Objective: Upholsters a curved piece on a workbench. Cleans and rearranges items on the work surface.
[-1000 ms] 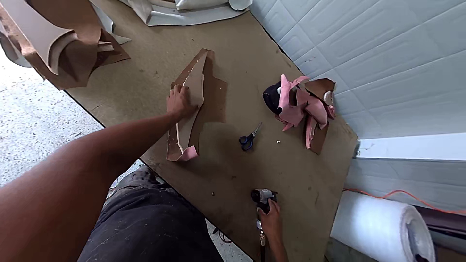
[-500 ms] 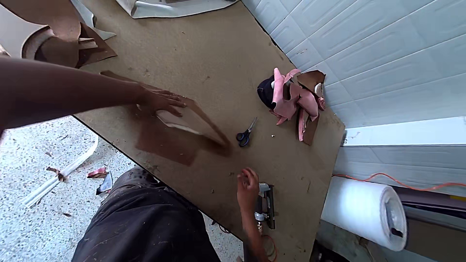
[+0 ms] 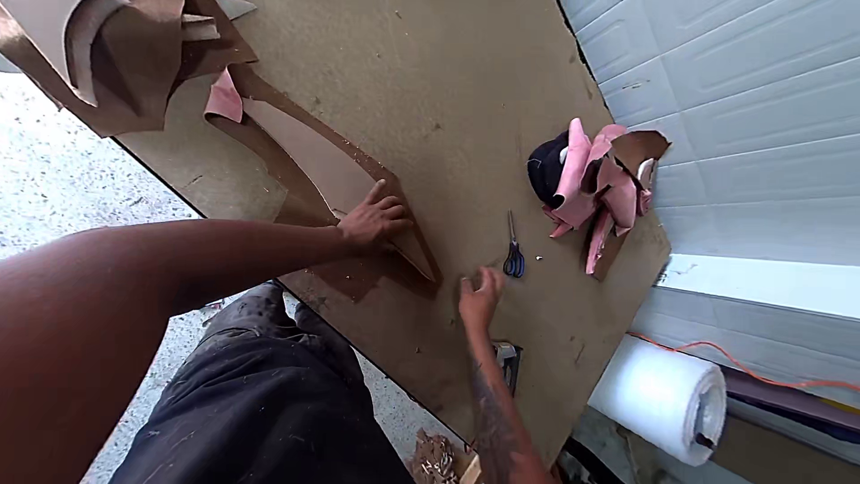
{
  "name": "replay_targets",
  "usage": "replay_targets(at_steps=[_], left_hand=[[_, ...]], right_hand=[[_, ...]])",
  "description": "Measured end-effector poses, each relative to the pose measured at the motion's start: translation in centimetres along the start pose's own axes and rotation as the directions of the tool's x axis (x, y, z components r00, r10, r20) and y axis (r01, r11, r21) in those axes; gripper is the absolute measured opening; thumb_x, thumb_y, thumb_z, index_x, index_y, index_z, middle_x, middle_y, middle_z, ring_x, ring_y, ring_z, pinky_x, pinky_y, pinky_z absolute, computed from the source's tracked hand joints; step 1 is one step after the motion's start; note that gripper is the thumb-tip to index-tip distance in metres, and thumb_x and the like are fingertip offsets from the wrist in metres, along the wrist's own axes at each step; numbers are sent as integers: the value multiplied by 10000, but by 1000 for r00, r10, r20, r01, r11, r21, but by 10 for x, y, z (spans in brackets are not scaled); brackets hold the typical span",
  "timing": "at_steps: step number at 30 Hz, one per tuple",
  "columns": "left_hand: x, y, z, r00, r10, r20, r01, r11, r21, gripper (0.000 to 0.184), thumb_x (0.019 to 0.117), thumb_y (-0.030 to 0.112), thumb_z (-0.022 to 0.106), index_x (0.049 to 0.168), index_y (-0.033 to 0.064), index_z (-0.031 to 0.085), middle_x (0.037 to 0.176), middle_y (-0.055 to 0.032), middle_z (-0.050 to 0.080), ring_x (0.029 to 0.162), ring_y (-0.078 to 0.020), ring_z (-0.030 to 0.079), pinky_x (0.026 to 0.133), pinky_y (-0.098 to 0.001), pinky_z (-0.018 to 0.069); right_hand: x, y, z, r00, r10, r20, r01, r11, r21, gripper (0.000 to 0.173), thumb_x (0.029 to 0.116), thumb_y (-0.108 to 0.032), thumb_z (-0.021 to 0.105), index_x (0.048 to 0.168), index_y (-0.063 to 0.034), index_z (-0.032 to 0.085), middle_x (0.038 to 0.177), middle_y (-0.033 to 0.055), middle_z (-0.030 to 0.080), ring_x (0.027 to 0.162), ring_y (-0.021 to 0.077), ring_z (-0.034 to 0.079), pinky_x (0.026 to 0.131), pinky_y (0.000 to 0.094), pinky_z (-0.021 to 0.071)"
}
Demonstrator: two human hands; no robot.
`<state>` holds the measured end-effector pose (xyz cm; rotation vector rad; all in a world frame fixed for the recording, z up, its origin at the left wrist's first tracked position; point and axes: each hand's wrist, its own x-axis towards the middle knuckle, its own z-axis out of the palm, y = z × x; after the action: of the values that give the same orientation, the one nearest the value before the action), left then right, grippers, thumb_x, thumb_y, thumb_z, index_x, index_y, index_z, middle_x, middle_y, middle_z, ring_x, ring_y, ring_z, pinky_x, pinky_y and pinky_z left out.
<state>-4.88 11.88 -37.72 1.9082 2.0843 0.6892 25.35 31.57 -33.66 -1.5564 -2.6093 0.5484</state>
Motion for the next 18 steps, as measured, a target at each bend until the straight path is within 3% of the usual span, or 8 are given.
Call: replay_targets(at_steps=[2, 4, 7, 9, 11, 13, 15, 18], left_hand=[[-1, -2, 2, 998, 69, 4, -69, 998, -1, 585, 850, 510, 733, 1376, 273, 630, 1384, 0, 627, 1443, -300, 438, 1229, -729, 89], [0, -9, -2, 987, 159, 10, -159, 987, 10, 591, 822, 534, 738, 1340, 265, 650, 1364, 4, 638, 1419, -301, 463, 1221, -736, 99], [8, -20, -2, 948, 312, 66, -312, 950, 0, 649, 774, 606, 770, 1324, 277, 666, 1354, 18, 646, 1402, -282, 484, 1232, -714, 104], [15, -24, -2, 905, 411, 109, -410, 911, -31, 657, 766, 644, 759, 1313, 288, 683, 1354, 26, 649, 1400, -267, 489, 1244, -694, 92], [21, -28, -7, 877, 458, 146, -453, 889, -67, 610, 785, 647, 733, 1291, 307, 703, 1373, 45, 643, 1434, -247, 460, 1257, -675, 79], [18, -27, -15, 884, 432, 177, -423, 902, -89, 548, 832, 613, 711, 1283, 302, 717, 1466, 50, 591, 1511, -239, 365, 1281, -623, 62], [11, -15, -20, 928, 332, 168, -328, 943, -54, 546, 893, 584, 666, 1334, 261, 686, 1567, 5, 499, 1561, -257, 270, 1298, -565, 99], [-3, 15, -19, 988, 9, 153, -24, 996, 92, 911, 852, 802, 552, 1549, 222, 475, 1700, -103, 266, 1593, -327, 156, 1284, -579, 150]], right_hand=[[-39, -15, 16, 994, -87, 65, 89, 996, -17, 534, 937, -381, 711, 1400, -135, 616, 1525, 135, 476, 1423, 341, 433, 1131, 592, 420], [-68, -24, 36, 993, -118, 23, 118, 993, -2, 452, 907, -347, 761, 1297, -130, 685, 1447, 134, 537, 1374, 336, 478, 1117, 566, 442], [-108, -46, 50, 996, -5, 92, -1, 998, 68, 292, 911, -260, 767, 1137, -80, 728, 1364, 150, 567, 1278, 318, 546, 1039, 542, 504], [-131, -56, 52, 982, 98, 163, -117, 987, 112, 269, 939, -277, 735, 1123, -81, 718, 1233, 115, 626, 1104, 259, 636, 929, 506, 567], [-145, -61, 54, 969, 151, 196, -197, 949, 244, 233, 958, -268, 713, 1096, -84, 682, 965, 63, 700, 826, 189, 698, 763, 440, 618], [-157, -60, 58, 949, 193, 249, -294, 829, 476, 206, 961, -188, 716, 1079, -41, 634, 826, 84, 713, 677, 200, 722, 657, 404, 659], [-166, -59, 62, 922, 242, 302, -386, 618, 685, 217, 940, -72, 719, 1084, 33, 595, 810, 174, 704, 651, 285, 720, 636, 448, 657], [-167, -52, 63, 880, 263, 396, -474, 427, 770, 370, 919, -103, 776, 1219, 45, 618, 936, 227, 728, 691, 338, 735, 631, 477, 662]])
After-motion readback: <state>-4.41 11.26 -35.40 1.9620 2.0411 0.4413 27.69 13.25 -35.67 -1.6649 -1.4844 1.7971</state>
